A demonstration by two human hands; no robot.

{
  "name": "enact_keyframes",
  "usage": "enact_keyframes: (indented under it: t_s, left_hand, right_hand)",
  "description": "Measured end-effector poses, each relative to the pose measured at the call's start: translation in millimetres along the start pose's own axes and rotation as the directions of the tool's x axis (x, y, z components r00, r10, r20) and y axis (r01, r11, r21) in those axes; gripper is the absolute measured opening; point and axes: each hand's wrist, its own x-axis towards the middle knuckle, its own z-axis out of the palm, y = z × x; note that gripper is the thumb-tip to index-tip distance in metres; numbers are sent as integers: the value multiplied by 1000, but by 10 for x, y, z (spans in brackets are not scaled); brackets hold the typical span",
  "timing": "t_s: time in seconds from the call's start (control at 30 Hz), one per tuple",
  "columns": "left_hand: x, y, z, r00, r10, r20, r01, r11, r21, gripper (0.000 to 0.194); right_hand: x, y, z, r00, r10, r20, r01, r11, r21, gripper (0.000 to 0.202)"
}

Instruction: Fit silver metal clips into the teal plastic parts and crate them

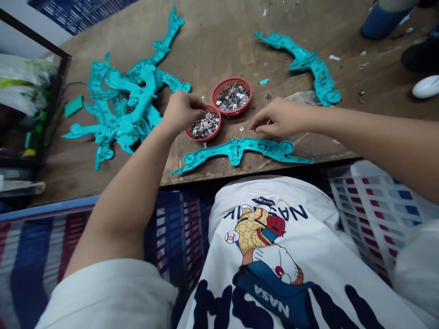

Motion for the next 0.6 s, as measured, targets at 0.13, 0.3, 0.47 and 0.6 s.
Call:
enact_keyframes:
  t_s: [0.13, 0.3, 0.47, 0.6]
  left_hand:
    - [-195, 436, 173, 983, 143, -117, -173, 938, -301, 35]
    - [-391, 758, 426, 895, 342, -284, -443, 749, -493, 54]
    - [-334, 722, 678, 849, 390, -355, -527, 587, -615, 60]
    - [-330, 761, 659, 912, 301, -280, -410, 625, -664, 51]
  right_hand:
    - [-21, -140, 39, 979, 25, -200, 18, 977, 211, 35]
    - [38, -197, 190, 911, -4, -412, 241, 816, 525, 35]
    - [45, -107, 217, 872, -103, -478, 364, 788, 496, 31]
    - [-3, -115, 170, 852, -169, -495, 400, 819, 411, 26]
